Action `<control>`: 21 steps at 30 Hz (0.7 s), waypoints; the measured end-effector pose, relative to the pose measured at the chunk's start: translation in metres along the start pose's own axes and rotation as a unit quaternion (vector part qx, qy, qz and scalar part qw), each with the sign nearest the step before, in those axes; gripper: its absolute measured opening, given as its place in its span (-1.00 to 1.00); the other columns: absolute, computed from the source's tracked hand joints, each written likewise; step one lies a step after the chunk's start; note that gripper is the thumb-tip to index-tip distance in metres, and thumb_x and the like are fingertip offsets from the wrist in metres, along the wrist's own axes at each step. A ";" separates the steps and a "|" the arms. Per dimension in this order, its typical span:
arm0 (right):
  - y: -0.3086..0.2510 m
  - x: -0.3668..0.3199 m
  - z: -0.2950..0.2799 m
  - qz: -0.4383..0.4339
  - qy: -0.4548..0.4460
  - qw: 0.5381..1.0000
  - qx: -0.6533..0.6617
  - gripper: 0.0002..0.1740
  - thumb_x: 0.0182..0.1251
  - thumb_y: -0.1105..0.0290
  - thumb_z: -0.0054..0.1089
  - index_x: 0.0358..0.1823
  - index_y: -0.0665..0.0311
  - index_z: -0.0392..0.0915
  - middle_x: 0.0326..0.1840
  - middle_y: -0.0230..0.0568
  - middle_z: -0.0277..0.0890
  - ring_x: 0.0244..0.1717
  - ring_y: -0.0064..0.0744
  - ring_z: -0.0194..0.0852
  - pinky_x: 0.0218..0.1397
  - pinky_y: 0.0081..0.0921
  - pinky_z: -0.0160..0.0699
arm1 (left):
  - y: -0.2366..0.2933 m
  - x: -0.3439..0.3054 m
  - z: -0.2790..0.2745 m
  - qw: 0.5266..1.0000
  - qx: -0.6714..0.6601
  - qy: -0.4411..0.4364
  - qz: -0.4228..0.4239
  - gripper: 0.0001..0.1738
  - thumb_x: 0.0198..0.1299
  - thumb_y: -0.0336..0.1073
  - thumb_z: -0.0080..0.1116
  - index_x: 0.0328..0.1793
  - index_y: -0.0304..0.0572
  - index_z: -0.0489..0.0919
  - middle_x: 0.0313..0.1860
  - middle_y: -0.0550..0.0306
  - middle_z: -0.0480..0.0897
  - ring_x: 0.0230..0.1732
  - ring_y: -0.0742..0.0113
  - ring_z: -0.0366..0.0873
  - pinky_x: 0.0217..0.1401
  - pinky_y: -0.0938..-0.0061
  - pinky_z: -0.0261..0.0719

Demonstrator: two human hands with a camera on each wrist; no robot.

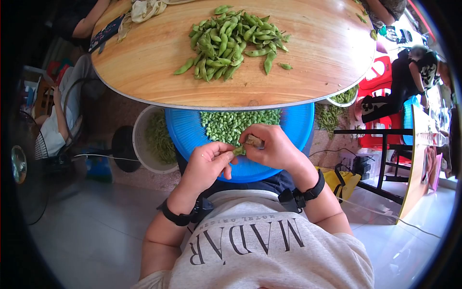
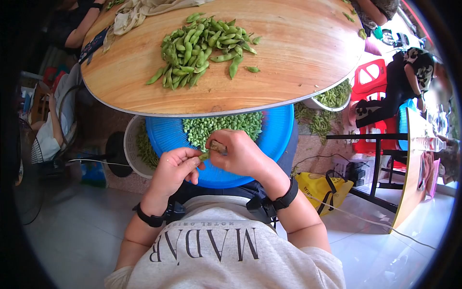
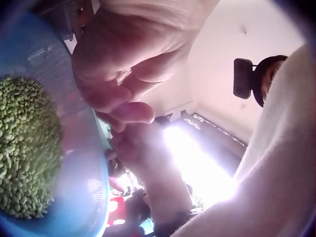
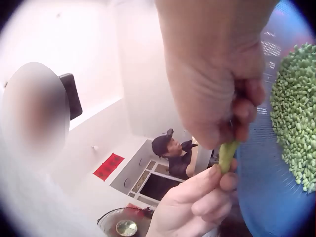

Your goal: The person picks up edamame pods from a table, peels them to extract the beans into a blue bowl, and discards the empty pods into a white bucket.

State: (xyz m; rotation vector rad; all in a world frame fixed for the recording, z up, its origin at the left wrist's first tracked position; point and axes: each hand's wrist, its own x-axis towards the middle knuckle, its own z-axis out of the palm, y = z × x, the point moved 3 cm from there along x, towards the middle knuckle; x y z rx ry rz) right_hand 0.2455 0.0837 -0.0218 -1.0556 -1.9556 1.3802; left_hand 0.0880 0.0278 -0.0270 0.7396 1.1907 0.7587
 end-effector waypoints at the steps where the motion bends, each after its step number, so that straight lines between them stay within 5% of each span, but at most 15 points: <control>1: 0.000 0.000 0.000 -0.020 0.010 0.999 -0.024 -0.79 -0.13 0.50 0.14 -0.36 0.32 0.51 -0.52 -0.08 0.45 -0.57 -0.21 0.44 -0.47 -0.43 0.43 | -0.002 0.001 0.000 1.000 0.004 0.001 -0.015 -0.86 0.21 -0.44 0.00 -0.18 -0.39 0.50 -0.49 0.12 0.56 -0.67 0.55 0.44 -0.65 0.73 0.36; 5: 0.000 -0.001 0.005 -0.017 0.022 0.990 -0.139 -0.76 -0.14 0.48 0.14 -0.33 0.31 0.51 -0.48 -0.01 0.47 -0.44 0.01 0.49 -0.39 -0.26 0.48 | -0.008 0.004 -0.003 0.999 0.014 0.004 -0.036 -0.89 0.21 -0.46 0.01 -0.23 -0.41 0.49 -0.50 0.12 0.54 -0.68 0.54 0.43 -0.64 0.69 0.36; 11: 0.009 -0.004 -0.005 0.035 0.113 0.983 -0.142 -0.76 -0.06 0.53 0.14 -0.27 0.32 0.52 -0.48 -0.04 0.46 -0.46 -0.12 0.48 -0.41 -0.39 0.44 | -0.017 0.008 -0.011 0.998 0.022 0.052 0.003 -0.89 0.19 -0.46 0.03 -0.25 -0.42 0.49 -0.52 0.09 0.55 -0.69 0.52 0.42 -0.64 0.67 0.36; 15: 0.002 -0.005 0.007 0.017 0.021 0.999 -0.045 -0.80 -0.02 0.45 0.22 -0.34 0.36 0.48 -0.45 0.05 0.47 -0.43 0.05 0.46 -0.38 -0.30 0.46 | -0.016 0.011 -0.004 0.999 0.027 0.047 0.003 -0.90 0.18 -0.47 0.03 -0.27 -0.43 0.48 -0.52 0.07 0.55 -0.69 0.52 0.42 -0.66 0.67 0.37; 21: 0.030 -0.007 0.015 0.121 -0.045 0.979 0.160 -0.81 0.08 0.41 0.21 -0.33 0.38 0.52 -0.54 -0.29 0.47 -0.47 -0.58 0.39 -0.39 -0.57 0.42 | -0.019 0.006 0.001 0.998 -0.042 0.006 -0.040 -0.91 0.17 -0.45 0.05 -0.29 -0.38 0.48 -0.53 0.07 0.56 -0.71 0.53 0.42 -0.69 0.71 0.35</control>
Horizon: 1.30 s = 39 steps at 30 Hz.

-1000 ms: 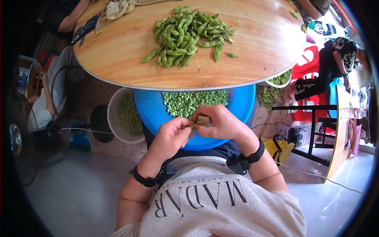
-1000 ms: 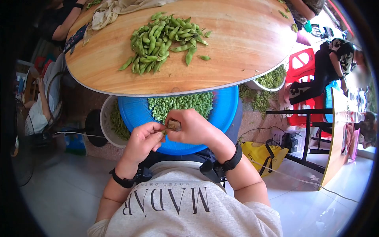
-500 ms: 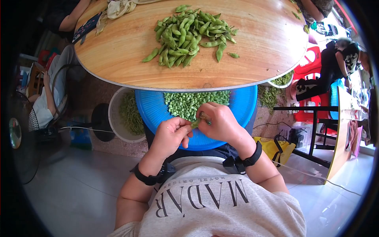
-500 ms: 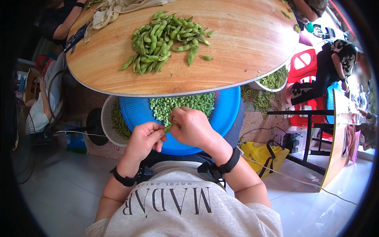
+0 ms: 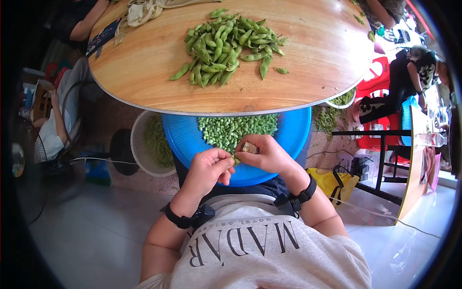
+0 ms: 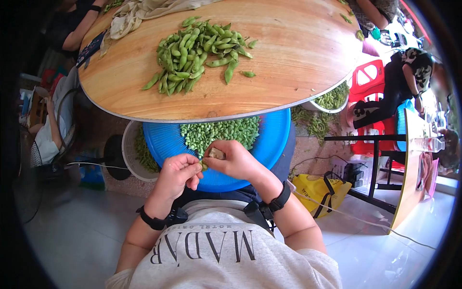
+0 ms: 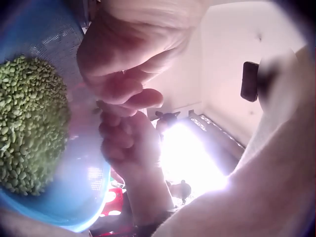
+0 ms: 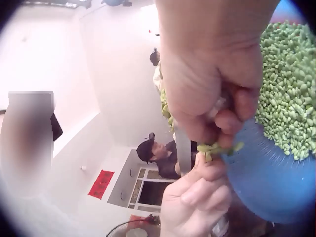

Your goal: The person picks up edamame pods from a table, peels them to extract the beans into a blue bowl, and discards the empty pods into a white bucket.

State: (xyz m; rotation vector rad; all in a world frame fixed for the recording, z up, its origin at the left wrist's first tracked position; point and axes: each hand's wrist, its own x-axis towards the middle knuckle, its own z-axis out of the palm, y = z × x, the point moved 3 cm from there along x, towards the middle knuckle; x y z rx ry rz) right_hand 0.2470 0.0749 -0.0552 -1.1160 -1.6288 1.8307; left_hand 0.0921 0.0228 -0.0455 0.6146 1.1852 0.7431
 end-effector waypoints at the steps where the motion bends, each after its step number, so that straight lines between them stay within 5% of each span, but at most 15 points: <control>1: 0.004 0.001 0.001 0.014 -0.006 1.000 0.022 -0.82 0.09 0.41 0.20 -0.33 0.38 0.52 -0.54 -0.34 0.46 -0.47 -0.65 0.36 -0.39 -0.61 0.41 | -0.003 0.002 -0.001 1.000 -0.025 -0.010 0.000 -0.91 0.17 -0.45 0.05 -0.29 -0.37 0.48 -0.53 0.08 0.56 -0.71 0.54 0.42 -0.69 0.72 0.34; 9: 0.001 0.002 -0.017 0.032 0.092 0.995 -0.028 -0.75 0.06 0.34 0.31 -0.29 0.35 0.54 -0.54 -0.34 0.45 -0.48 -0.66 0.34 -0.41 -0.62 0.38 | -0.008 0.013 -0.005 0.999 0.003 0.040 0.015 -0.91 0.20 -0.43 0.03 -0.28 -0.33 0.47 -0.55 0.15 0.53 -0.71 0.57 0.39 -0.68 0.71 0.30; 12: 0.003 0.008 -0.004 -0.209 0.062 0.965 -0.145 -0.73 0.03 0.32 0.34 -0.28 0.32 0.55 -0.54 -0.33 0.45 -0.47 -0.65 0.33 -0.39 -0.59 0.39 | -0.006 0.013 -0.002 0.999 0.018 0.031 0.039 -0.90 0.19 -0.44 0.03 -0.27 -0.36 0.47 -0.55 0.13 0.52 -0.70 0.57 0.38 -0.68 0.71 0.30; 16: 0.015 0.011 -0.006 0.005 -0.032 0.999 0.027 -0.81 0.03 0.42 0.24 -0.29 0.29 0.57 -0.53 -0.39 0.45 -0.47 -0.63 0.35 -0.38 -0.59 0.39 | -0.005 0.010 -0.004 0.998 0.026 0.033 0.051 -0.90 0.19 -0.45 0.02 -0.25 -0.37 0.47 -0.54 0.12 0.52 -0.70 0.58 0.35 -0.67 0.72 0.29; 20: 0.009 0.008 -0.003 0.068 -0.008 0.998 0.011 -0.82 0.01 0.42 0.16 -0.31 0.28 0.57 -0.54 -0.36 0.48 -0.49 -0.61 0.38 -0.41 -0.56 0.41 | -0.007 0.007 -0.006 0.997 0.048 0.039 0.050 -0.89 0.18 -0.47 0.01 -0.23 -0.40 0.46 -0.53 0.11 0.52 -0.70 0.58 0.35 -0.67 0.71 0.29; 30: -0.013 0.001 -0.004 -0.023 0.044 0.977 -0.206 -0.78 -0.07 0.45 0.14 -0.31 0.27 0.57 -0.53 -0.10 0.50 -0.51 -0.21 0.49 -0.40 -0.38 0.47 | -0.001 -0.015 -0.030 0.990 0.074 0.088 0.079 -0.90 0.16 -0.49 0.02 -0.22 -0.40 0.47 -0.51 0.12 0.52 -0.68 0.58 0.36 -0.64 0.71 0.32; 31: -0.016 0.003 -0.005 -0.175 0.050 0.938 -0.296 -0.82 -0.04 0.45 0.12 -0.34 0.26 0.56 -0.49 -0.08 0.48 -0.45 -0.06 0.49 -0.39 -0.29 0.48 | 0.003 -0.020 -0.041 0.985 0.079 0.118 0.094 -0.90 0.16 -0.50 0.02 -0.22 -0.39 0.48 -0.51 0.12 0.52 -0.68 0.58 0.37 -0.64 0.70 0.33; 35: -0.070 -0.012 -0.019 -0.134 0.007 0.916 -0.379 -0.88 0.03 0.38 0.14 -0.43 0.26 0.49 -0.48 -0.10 0.44 -0.44 -0.02 0.47 -0.39 -0.21 0.46 | 0.012 -0.038 -0.110 0.932 0.145 0.299 0.141 -0.79 0.12 -0.54 0.03 -0.09 -0.33 0.50 -0.45 0.09 0.56 -0.68 0.56 0.40 -0.64 0.65 0.39; 39: -0.128 0.022 -0.052 -0.194 0.187 0.855 -0.444 -0.89 0.06 0.39 0.12 -0.44 0.27 0.46 -0.47 -0.06 0.40 -0.41 -0.03 0.47 -0.40 -0.21 0.44 | 0.019 -0.050 -0.147 0.798 0.401 0.428 0.137 -0.49 0.06 -0.53 0.07 0.21 -0.19 0.39 -0.22 -0.11 0.61 -0.58 0.39 0.58 -0.53 0.54 0.50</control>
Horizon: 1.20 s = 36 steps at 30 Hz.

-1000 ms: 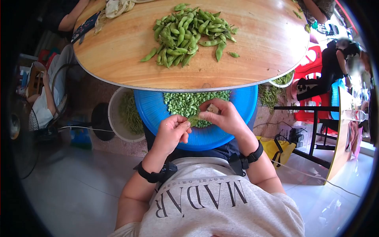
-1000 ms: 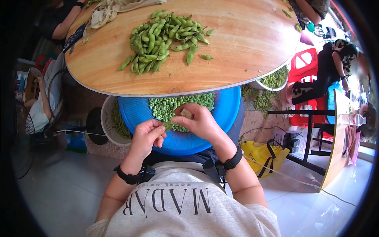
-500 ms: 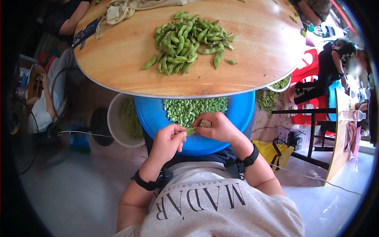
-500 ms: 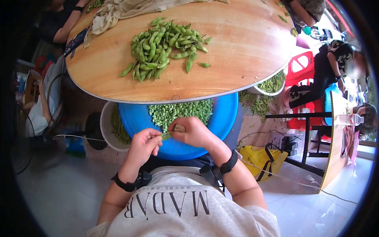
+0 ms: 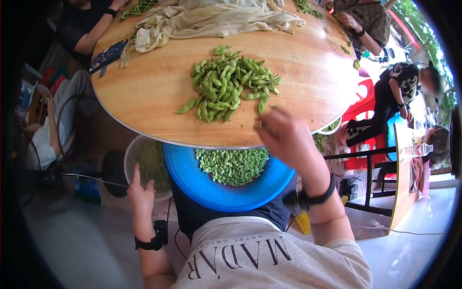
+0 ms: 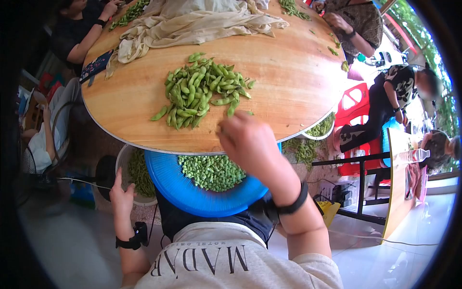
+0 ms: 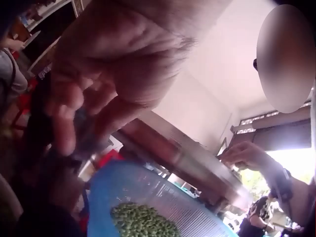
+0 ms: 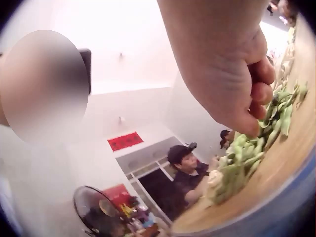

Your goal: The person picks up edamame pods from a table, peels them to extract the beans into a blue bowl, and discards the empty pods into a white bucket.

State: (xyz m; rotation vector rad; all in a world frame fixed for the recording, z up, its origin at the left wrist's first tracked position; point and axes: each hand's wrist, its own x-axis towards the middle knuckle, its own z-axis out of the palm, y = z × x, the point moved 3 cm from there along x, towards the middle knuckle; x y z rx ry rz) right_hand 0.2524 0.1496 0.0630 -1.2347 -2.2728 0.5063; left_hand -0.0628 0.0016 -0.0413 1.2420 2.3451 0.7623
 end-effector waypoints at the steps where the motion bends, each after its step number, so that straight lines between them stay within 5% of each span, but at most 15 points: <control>1: 0.004 0.019 0.000 0.004 0.035 0.999 -0.039 -0.90 0.07 0.40 0.10 -0.43 0.27 0.45 -0.44 -0.05 0.41 -0.39 -0.04 0.48 -0.39 -0.21 0.45 | -0.003 0.003 0.000 0.996 0.057 0.021 0.066 -0.51 0.07 -0.51 0.09 0.20 -0.21 0.41 -0.21 -0.10 0.60 -0.58 0.38 0.59 -0.53 0.53 0.50; 4: 0.025 0.053 0.024 0.020 -0.055 0.982 -0.178 -0.89 0.07 0.38 0.08 -0.44 0.27 0.44 -0.37 -0.03 0.42 -0.35 -0.03 0.49 -0.36 -0.19 0.47 | 0.023 -0.004 0.005 0.989 -0.122 -0.082 -0.028 -0.57 0.09 -0.48 0.10 0.14 -0.27 0.45 -0.24 -0.04 0.61 -0.59 0.42 0.56 -0.54 0.56 0.49; 7: 0.024 0.061 0.020 -0.002 -0.053 0.982 -0.183 -0.86 0.06 0.36 0.07 -0.43 0.28 0.45 -0.40 -0.02 0.44 -0.36 -0.02 0.50 -0.34 -0.17 0.47 | 0.053 -0.013 0.011 0.955 -0.259 -0.138 -0.045 -0.71 0.14 -0.47 0.08 0.01 -0.40 0.51 -0.35 0.07 0.60 -0.65 0.52 0.46 -0.59 0.65 0.43; 9: 0.037 0.066 0.005 0.024 -0.017 0.997 -0.075 -0.83 0.01 0.36 0.08 -0.39 0.29 0.48 -0.44 0.04 0.46 -0.39 -0.02 0.50 -0.34 -0.17 0.47 | 0.071 -0.017 0.018 0.933 -0.327 -0.152 -0.024 -0.76 0.15 -0.48 0.07 -0.05 -0.42 0.53 -0.36 0.07 0.61 -0.64 0.53 0.45 -0.60 0.68 0.40; 11: 0.044 0.064 -0.015 0.115 0.071 0.987 0.086 -0.81 0.02 0.39 0.06 -0.36 0.34 0.51 -0.64 -0.09 0.44 -0.64 -0.36 0.41 -0.52 -0.45 0.40 | 0.093 -0.018 0.021 0.909 -0.371 -0.192 -0.005 -0.78 0.15 -0.48 0.07 -0.07 -0.41 0.53 -0.36 0.07 0.62 -0.63 0.53 0.45 -0.59 0.69 0.40; 13: 0.051 0.061 -0.021 0.188 0.132 0.916 0.330 -0.84 0.07 0.41 0.03 -0.42 0.39 0.50 -0.66 -0.23 0.44 -0.71 -0.55 0.26 -0.63 -0.63 0.25 | 0.119 -0.020 0.029 0.872 -0.422 -0.248 -0.007 -0.78 0.17 -0.47 0.06 -0.05 -0.37 0.53 -0.34 0.07 0.63 -0.63 0.53 0.46 -0.60 0.71 0.37; 17: 0.037 0.034 -0.001 0.234 0.109 0.756 0.602 -0.88 0.16 0.47 -0.05 -0.41 0.38 0.44 -0.57 -0.21 0.46 -0.76 -0.60 0.14 -0.71 -0.67 0.10 | 0.171 -0.026 0.058 0.788 -0.539 -0.297 -0.017 -0.65 0.17 -0.47 0.09 0.12 -0.32 0.46 -0.25 0.12 0.62 -0.58 0.54 0.47 -0.57 0.73 0.36; 21: 0.004 -0.016 0.042 0.292 0.005 0.563 0.773 -0.90 0.19 0.45 -0.04 -0.33 0.33 0.41 -0.55 -0.23 0.43 -0.74 -0.56 0.19 -0.69 -0.69 0.14 | 0.187 -0.029 0.076 0.786 -0.574 -0.202 0.108 -0.58 0.17 -0.48 0.09 0.20 -0.24 0.41 -0.22 0.15 0.60 -0.52 0.58 0.46 -0.54 0.75 0.36; 24: -0.015 -0.034 0.056 0.244 -0.056 0.523 0.815 -0.87 0.27 0.39 -0.02 -0.29 0.31 0.42 -0.57 -0.32 0.39 -0.71 -0.62 0.18 -0.64 -0.71 0.15 | 0.186 -0.033 0.071 0.796 -0.542 -0.187 0.193 -0.62 0.22 -0.43 0.05 0.18 -0.26 0.43 -0.21 0.13 0.57 -0.56 0.58 0.43 -0.56 0.76 0.38; 27: -0.010 -0.044 0.050 0.265 -0.124 0.689 0.662 -0.76 0.37 0.27 -0.07 -0.27 0.30 0.44 -0.58 -0.44 0.30 -0.65 -0.70 0.14 -0.59 -0.75 0.13 | 0.182 -0.040 0.066 0.774 -0.588 -0.179 0.155 -0.66 0.22 -0.44 0.04 0.13 -0.30 0.45 -0.25 0.13 0.55 -0.56 0.61 0.40 -0.56 0.75 0.37; 28: -0.010 -0.045 0.044 0.227 -0.148 0.744 0.611 -0.67 0.42 0.16 -0.14 -0.23 0.30 0.45 -0.58 -0.52 0.24 -0.59 -0.75 0.11 -0.56 -0.78 0.09 | 0.180 -0.040 0.061 0.806 -0.540 -0.176 0.168 -0.68 0.22 -0.45 0.03 0.12 -0.31 0.45 -0.26 0.12 0.55 -0.56 0.61 0.40 -0.56 0.75 0.36; 31: -0.001 -0.051 0.040 0.182 -0.165 0.788 0.565 -0.66 0.43 0.16 -0.17 -0.21 0.30 0.45 -0.58 -0.52 0.22 -0.58 -0.76 0.11 -0.56 -0.81 0.08 | 0.168 -0.044 0.051 0.879 -0.396 -0.164 0.208 -0.70 0.20 -0.47 0.05 0.07 -0.33 0.48 -0.30 0.10 0.55 -0.52 0.54 0.44 -0.54 0.69 0.36; 33: -0.007 -0.052 0.040 0.177 -0.174 0.778 0.577 -0.63 0.44 0.13 -0.21 -0.21 0.29 0.44 -0.62 -0.53 0.16 -0.61 -0.74 0.04 -0.57 -0.78 0.02 | 0.165 -0.048 0.052 0.905 -0.310 -0.143 0.253 -0.70 0.16 -0.49 0.09 0.04 -0.33 0.50 -0.35 0.06 0.56 -0.46 0.41 0.49 -0.49 0.57 0.41; 36: -0.011 -0.056 0.046 0.188 -0.184 0.754 0.602 -0.61 0.46 0.10 -0.28 -0.23 0.29 0.40 -0.66 -0.52 0.10 -0.64 -0.72 -0.04 -0.61 -0.74 -0.05 | 0.169 -0.053 0.052 0.892 -0.273 -0.080 0.351 -0.70 0.13 -0.47 0.11 0.02 -0.32 0.51 -0.36 0.01 0.55 -0.42 0.25 0.53 -0.44 0.47 0.45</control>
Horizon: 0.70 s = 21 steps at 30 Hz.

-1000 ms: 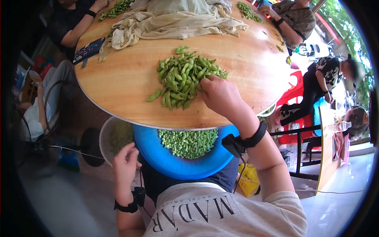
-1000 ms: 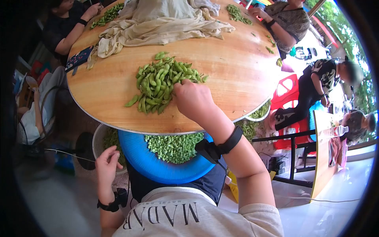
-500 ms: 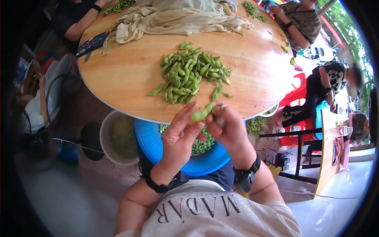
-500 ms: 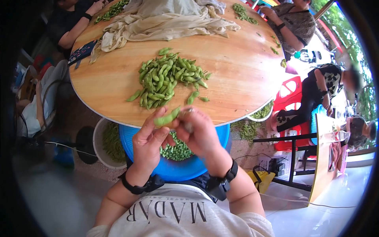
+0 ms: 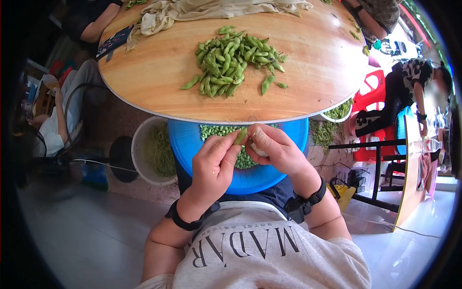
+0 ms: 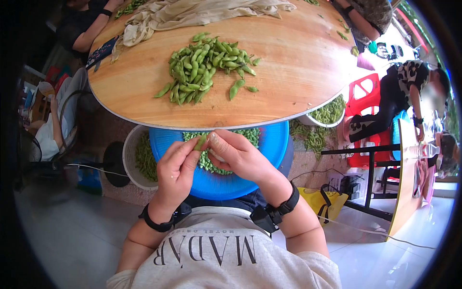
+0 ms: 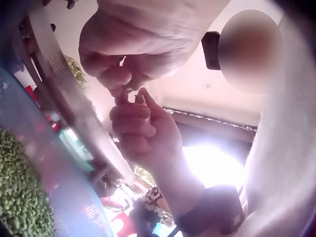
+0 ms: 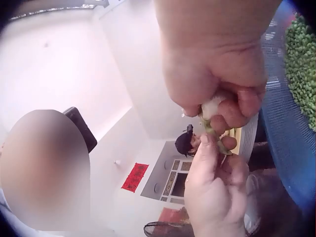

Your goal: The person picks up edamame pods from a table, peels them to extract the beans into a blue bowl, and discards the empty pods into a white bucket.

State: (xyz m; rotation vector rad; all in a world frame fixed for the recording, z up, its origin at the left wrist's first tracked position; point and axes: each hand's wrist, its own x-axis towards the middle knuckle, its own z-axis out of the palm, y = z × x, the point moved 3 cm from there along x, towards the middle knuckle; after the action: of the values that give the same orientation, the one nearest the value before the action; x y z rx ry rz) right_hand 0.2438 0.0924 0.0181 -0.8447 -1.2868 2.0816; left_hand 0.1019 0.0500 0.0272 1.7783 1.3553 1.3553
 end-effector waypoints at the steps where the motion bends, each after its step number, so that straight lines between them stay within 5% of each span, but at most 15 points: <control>1: 0.002 0.000 0.002 0.004 0.001 1.000 0.006 -0.61 0.46 0.10 -0.28 -0.24 0.29 0.38 -0.66 -0.52 0.10 -0.65 -0.72 -0.04 -0.62 -0.74 -0.05 | 0.000 -0.002 0.000 1.000 0.020 -0.007 0.002 -0.70 0.13 -0.47 0.12 0.02 -0.32 0.51 -0.37 0.02 0.54 -0.42 0.23 0.53 -0.44 0.46 0.46; 21: 0.019 -0.001 0.010 -0.027 0.051 0.997 0.052 -0.69 0.44 0.19 -0.19 -0.40 0.25 0.30 -0.68 -0.53 0.16 -0.67 -0.75 -0.02 -0.65 -0.75 -0.04 | -0.004 -0.019 0.012 0.984 0.159 0.017 0.075 -0.72 0.08 -0.44 0.11 -0.06 -0.36 0.48 -0.43 0.02 0.51 -0.53 0.12 0.48 -0.53 0.36 0.40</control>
State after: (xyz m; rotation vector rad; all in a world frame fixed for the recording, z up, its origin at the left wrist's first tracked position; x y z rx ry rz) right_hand 0.2346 0.0789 0.0044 -0.8490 -1.1258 2.0178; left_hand 0.1111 0.0354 0.0124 2.1126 1.5541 1.3076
